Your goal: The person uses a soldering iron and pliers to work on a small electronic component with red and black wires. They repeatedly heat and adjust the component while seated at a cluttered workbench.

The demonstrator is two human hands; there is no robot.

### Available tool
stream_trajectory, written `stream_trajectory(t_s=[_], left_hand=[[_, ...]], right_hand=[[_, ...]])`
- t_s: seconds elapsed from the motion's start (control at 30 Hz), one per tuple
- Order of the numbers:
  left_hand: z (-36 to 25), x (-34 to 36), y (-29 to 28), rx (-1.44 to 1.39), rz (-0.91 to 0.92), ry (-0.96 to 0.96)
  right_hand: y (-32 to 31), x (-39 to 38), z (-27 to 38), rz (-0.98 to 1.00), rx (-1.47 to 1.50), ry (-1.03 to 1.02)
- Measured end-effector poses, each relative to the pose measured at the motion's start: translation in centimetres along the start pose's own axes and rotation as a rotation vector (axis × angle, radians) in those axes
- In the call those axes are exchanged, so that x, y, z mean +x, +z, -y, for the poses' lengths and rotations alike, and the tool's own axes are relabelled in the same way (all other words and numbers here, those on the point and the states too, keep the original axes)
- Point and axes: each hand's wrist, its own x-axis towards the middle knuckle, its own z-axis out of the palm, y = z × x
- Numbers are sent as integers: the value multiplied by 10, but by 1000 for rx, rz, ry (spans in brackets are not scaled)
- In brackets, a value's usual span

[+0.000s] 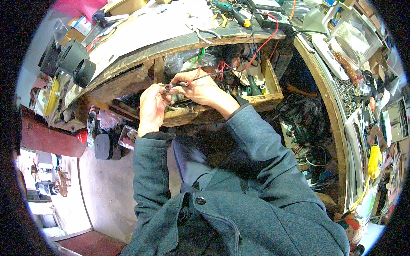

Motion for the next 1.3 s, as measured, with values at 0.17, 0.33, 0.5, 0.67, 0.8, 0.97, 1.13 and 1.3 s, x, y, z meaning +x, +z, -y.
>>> stream_trajectory(t_s=[0.17, 0.33, 0.5, 0.67, 0.8, 0.97, 1.13, 1.3], left_hand=[[0, -1, 2, -5, -9, 3], [0, -1, 3, -1, -8, 14], [-2, -3, 5, -8, 1, 27], [-2, -3, 2, -6, 15, 33], [-1, -1, 0, -25, 29, 25], [4, -4, 4, -58, -38, 146], [6, -6, 4, -43, -71, 224], [6, -9, 6, -23, -75, 251]], right_hand=[[3, 0, -4, -43, 21, -21], [1, 0, -2, -28, 22, -14], [0, 0, 3, -16, 48, 35], [-1, 0, 2, 8, 27, 42], [3, 0, -3, -24, 91, 39], [3, 4, -17, -146, 169, -95], [-2, 4, -7, -169, 528, 397], [-14, 7, -7, -50, -141, 395]])
